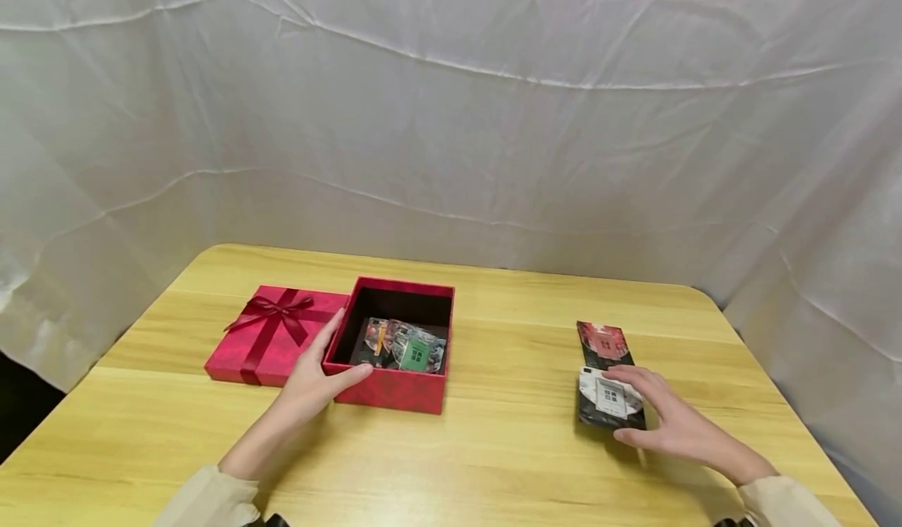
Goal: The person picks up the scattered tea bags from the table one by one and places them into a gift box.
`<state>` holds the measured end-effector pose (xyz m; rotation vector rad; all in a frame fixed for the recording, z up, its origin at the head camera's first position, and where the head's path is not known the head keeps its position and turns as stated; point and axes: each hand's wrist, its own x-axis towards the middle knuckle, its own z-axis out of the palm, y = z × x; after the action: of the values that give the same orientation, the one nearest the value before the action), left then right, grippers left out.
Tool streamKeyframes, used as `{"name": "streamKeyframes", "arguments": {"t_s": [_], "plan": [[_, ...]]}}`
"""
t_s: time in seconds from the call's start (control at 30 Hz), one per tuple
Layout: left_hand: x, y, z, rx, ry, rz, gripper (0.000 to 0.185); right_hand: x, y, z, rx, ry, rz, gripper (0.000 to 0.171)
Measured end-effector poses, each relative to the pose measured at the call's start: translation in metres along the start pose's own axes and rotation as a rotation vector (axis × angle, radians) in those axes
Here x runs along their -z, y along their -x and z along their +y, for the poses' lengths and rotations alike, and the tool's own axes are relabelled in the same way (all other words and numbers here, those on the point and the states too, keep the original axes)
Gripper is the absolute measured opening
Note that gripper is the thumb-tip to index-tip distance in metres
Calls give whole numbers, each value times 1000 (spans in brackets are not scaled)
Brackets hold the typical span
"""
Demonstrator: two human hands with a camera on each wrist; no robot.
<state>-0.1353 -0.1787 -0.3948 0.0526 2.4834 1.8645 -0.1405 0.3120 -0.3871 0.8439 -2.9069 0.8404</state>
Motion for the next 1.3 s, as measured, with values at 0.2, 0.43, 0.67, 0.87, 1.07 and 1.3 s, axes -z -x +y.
{"name": "streamKeyframes", "arguments": {"t_s": [0.2,0.43,0.67,0.87,1.07,1.3], "plan": [[-1,0,0,-3,3,0,91,-2,-5,-6,17,-6,-1,72],[-1,0,-1,7,14,-5,91,-7,-14,-14,41,-13,-4,70],[-1,0,0,8,12,-4,91,-10,-25,-20,95,-14,-1,71],[-1,-1,0,1,12,-2,91,-11,-34,-26,116,-31,-18,72],[-1,-2,-1,-4,10,-1,91,-9,-42,-31,108,-36,-34,74],[-1,0,-2,-7,4,5,91,-10,-48,-37,111,-28,-39,75]]}}
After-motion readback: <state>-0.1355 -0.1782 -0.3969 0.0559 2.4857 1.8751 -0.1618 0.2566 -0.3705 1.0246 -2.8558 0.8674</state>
